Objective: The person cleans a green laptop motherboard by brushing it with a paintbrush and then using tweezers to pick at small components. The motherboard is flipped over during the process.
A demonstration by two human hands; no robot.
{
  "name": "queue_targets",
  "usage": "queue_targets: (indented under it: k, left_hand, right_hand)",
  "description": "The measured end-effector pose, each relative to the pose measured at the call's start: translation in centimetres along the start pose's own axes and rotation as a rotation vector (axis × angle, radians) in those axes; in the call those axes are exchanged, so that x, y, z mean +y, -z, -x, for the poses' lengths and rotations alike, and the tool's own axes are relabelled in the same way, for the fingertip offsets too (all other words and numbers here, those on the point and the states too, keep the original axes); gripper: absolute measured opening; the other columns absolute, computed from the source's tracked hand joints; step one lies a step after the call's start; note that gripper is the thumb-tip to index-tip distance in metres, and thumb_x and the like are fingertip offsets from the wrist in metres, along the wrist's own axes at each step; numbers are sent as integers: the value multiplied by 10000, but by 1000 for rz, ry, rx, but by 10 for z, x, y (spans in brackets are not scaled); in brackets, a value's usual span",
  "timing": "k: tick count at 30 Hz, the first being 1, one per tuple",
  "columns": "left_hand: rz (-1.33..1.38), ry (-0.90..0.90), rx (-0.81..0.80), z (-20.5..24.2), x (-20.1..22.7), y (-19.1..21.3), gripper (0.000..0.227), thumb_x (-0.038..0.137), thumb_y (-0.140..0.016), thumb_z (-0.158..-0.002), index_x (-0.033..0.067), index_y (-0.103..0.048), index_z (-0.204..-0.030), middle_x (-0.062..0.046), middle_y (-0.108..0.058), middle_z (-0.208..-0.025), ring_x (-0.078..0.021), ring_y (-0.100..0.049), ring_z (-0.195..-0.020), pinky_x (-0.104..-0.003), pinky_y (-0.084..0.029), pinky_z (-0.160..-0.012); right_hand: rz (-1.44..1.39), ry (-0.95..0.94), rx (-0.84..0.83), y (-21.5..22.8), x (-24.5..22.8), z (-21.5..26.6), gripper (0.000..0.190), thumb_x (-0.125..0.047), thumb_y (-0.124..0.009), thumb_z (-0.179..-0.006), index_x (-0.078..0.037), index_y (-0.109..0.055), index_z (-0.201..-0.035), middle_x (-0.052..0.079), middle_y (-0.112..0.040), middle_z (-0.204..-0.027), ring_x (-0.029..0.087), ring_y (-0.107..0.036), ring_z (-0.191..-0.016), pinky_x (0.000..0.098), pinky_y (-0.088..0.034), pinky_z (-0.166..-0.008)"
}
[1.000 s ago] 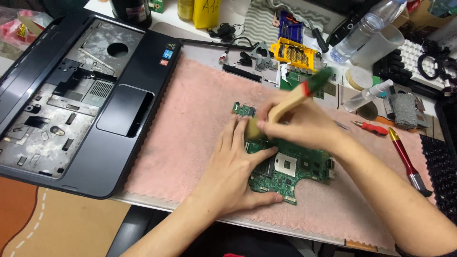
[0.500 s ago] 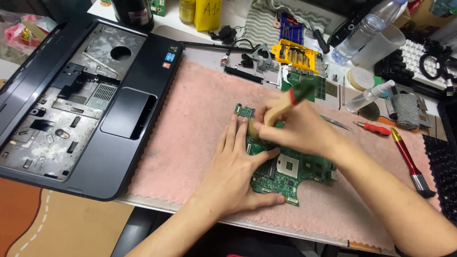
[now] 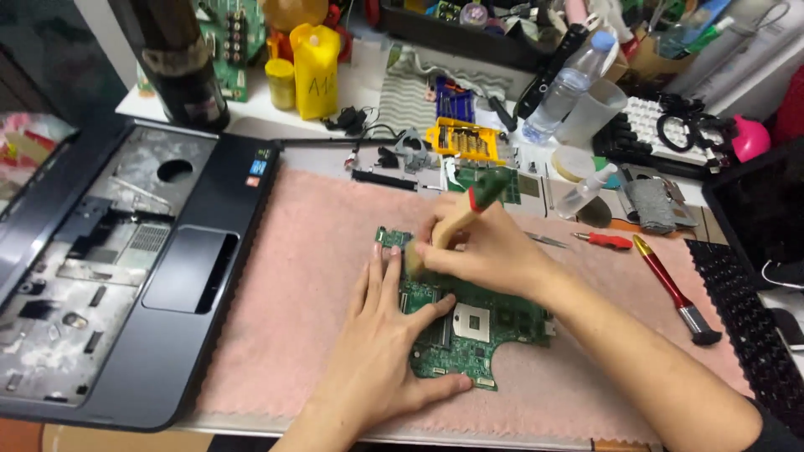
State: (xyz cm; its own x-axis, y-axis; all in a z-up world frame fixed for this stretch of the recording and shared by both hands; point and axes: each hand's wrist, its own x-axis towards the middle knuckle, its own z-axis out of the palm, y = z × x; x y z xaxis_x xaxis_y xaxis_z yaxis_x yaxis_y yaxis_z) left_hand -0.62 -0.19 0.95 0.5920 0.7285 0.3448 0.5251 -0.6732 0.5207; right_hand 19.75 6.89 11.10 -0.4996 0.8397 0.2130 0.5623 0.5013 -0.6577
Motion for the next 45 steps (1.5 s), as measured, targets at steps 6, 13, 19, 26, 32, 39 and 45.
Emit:
queue_targets:
  k: [6,13,19,26,32,39,45]
  left_hand:
    - [45,37,-59,1,-1,-2,994,827,-875,-846,237,-693,-1625,-465,-125,-1810,-639,18,-1707,-681,-77,-1339]
    - [-15,1,-58,0,-4,-5,987,886,-802,-865,245,-697,-1608,-416,-228,-1806,-610,-78,-1705,-659,-66,-1363]
    - [13,32,-81,1,-3,-4,998,847,-853,-869,205,-692,-1616,-419,-187,-1823,-623,-99,-1700,-684,-118,-1342]
    - [-30,33,-109,1,-3,-3,1005,875,-815,-885,234,-666,-1644,-396,-144,-1845,-622,-43,-1709,-699,-126,-1325]
    - [-50,-2,-61,4,-5,-6,1042,865,-819,-893,77,-621,-1544,-411,-220,-1834,-575,-107,-1736,-653,-143,-1368]
    - [248,-96,-82,-3,-13,41,1475,667,-1048,-695,-79,-275,-1705,-322,-477,-1706,-501,-455,-1631,-550,-332,-1373]
    - [312,-49,-163,-2,-41,52,1634,635,-1081,-594,-76,-164,-1745,-311,-432,-1798,-416,-436,-1680,-509,-294,-1390]
  right_hand:
    - [352,-323,-124,13,15,13,297,-234,-789,-931,-161,-568,-746,-15,-647,-824,154,-579,-700,356,-473,-654]
    - [177,-570,-204,10,18,35,246,-209,-749,-966,-188,-564,-805,-30,-612,-802,138,-548,-722,321,-467,-706]
    - [81,-367,-22,8,13,50,156,-218,-823,-929,-142,-708,-857,16,-737,-879,179,-644,-803,363,-522,-757]
    - [88,-363,-19,8,23,56,251,-285,-753,-975,-155,-713,-765,19,-836,-908,169,-728,-824,333,-584,-765]
    - [89,-122,53,0,10,37,349,-124,-779,-970,-141,-582,-682,1,-716,-841,141,-662,-789,298,-536,-730]
    - [234,-57,71,-6,25,24,283,-94,-773,-893,-141,-533,-750,9,-590,-814,186,-571,-694,373,-427,-636]
    - [37,-345,-143,-15,-1,27,204,-163,-756,-853,-171,-586,-741,-34,-622,-691,131,-545,-682,330,-439,-680]
